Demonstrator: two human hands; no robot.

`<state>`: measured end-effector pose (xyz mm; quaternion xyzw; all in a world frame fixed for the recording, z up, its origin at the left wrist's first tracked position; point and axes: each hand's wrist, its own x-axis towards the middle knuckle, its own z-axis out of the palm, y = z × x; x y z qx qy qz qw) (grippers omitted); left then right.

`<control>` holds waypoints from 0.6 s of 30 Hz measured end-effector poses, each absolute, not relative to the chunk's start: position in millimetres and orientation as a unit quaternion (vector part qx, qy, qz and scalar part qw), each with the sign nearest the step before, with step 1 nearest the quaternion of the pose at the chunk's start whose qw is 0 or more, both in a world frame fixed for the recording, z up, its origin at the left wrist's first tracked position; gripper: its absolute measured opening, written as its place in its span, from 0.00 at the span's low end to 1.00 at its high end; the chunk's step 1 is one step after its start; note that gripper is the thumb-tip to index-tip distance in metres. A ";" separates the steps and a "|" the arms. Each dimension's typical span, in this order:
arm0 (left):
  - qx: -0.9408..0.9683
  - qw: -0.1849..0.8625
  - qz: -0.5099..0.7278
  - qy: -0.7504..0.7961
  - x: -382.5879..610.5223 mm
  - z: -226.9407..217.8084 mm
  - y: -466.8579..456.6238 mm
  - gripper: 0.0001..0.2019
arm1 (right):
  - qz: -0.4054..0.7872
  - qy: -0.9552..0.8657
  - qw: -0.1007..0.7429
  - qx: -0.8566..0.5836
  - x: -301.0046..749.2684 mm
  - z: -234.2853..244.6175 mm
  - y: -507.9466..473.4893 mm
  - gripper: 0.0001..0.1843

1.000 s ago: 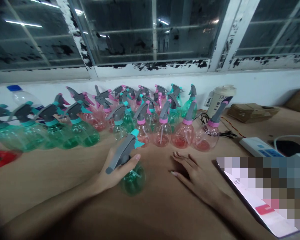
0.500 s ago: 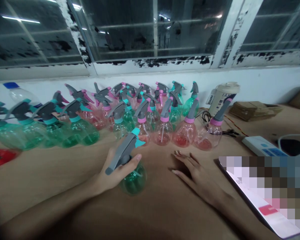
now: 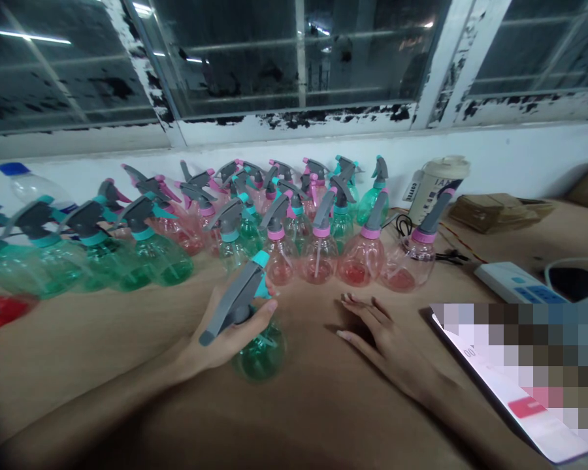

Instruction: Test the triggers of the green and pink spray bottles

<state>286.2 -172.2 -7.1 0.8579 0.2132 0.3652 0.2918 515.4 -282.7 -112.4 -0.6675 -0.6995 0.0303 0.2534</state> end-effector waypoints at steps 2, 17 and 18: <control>0.854 0.282 0.384 0.208 286.0 -5.1 -173.2 0.07 | 0.026 -0.701 0.250 -0.668 514.6 -108.4 -282.8 0.26; 0.858 0.273 0.393 0.188 285.4 -7.8 -168.3 0.08 | 0.042 -0.704 0.239 -0.668 516.2 -106.9 -283.4 0.27; 0.859 0.272 0.391 0.186 285.5 -7.7 -168.1 0.08 | 0.041 -0.703 0.240 -0.668 516.2 -106.7 -283.2 0.27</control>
